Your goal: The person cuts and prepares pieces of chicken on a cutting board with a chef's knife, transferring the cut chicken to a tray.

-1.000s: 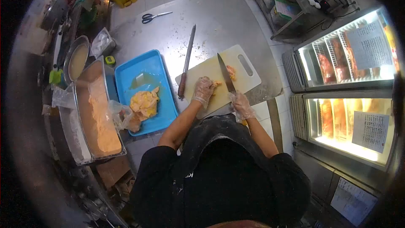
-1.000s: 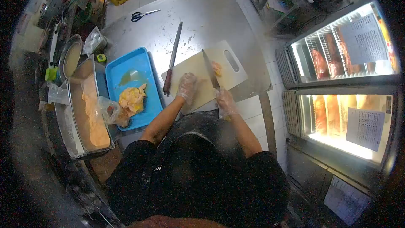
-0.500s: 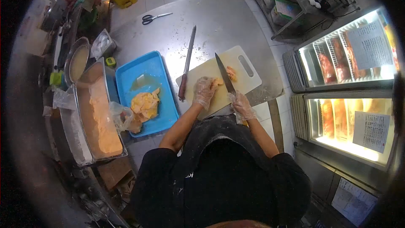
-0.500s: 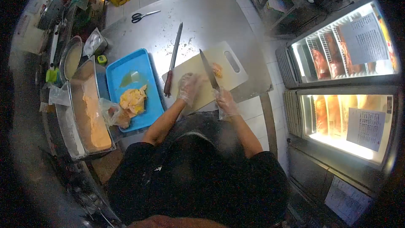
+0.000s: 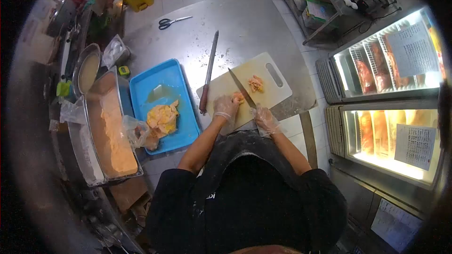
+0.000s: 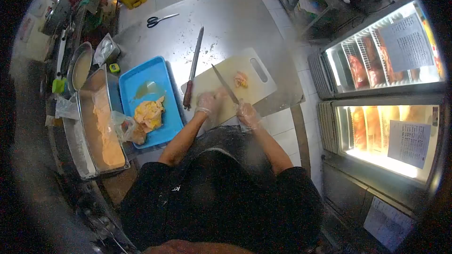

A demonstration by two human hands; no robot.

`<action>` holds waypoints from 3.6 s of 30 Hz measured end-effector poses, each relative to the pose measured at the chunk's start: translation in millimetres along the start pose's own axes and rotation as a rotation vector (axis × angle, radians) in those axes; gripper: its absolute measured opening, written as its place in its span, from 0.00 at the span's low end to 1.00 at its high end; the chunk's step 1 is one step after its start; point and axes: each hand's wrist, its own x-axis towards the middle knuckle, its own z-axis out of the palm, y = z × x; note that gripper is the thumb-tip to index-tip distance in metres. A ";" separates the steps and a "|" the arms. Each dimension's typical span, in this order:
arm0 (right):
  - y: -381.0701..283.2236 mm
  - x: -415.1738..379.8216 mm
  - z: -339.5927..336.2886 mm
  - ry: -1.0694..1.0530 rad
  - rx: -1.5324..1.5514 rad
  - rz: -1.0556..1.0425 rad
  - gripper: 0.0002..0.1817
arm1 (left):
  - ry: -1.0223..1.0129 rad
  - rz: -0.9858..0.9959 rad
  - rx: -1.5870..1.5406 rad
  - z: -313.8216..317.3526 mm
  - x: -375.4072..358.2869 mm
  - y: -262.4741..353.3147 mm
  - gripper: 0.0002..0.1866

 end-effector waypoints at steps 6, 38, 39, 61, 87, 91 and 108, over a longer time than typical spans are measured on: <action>13.0 7.5 21.0 0.122 -0.138 -0.231 0.11 | 0.273 0.255 -0.179 -45.7 -10.1 23.7 0.16; -6.0 -40.8 -13.7 -0.164 -0.042 0.037 0.17 | 0.081 0.076 -0.216 7.6 -4.3 -4.7 0.16; -6.1 -46.9 -17.5 -0.194 -0.021 0.082 0.17 | 0.123 0.103 -0.234 4.1 -5.4 -4.5 0.16; 3.9 -36.2 -6.1 -0.141 -0.044 -0.025 0.16 | 0.201 -0.084 -0.343 -6.3 -13.1 4.2 0.14; 21.3 -3.9 6.8 -0.057 0.006 -0.209 0.16 | 0.121 -0.004 -0.229 -1.6 1.5 -8.4 0.12; 20.0 -55.1 -33.3 -0.211 -0.064 0.053 0.12 | 0.098 -0.051 -0.132 13.0 -1.3 -15.4 0.13; -23.0 -7.5 11.6 -0.332 0.348 0.182 0.13 | 0.233 -0.243 -0.269 37.0 -28.1 -14.1 0.18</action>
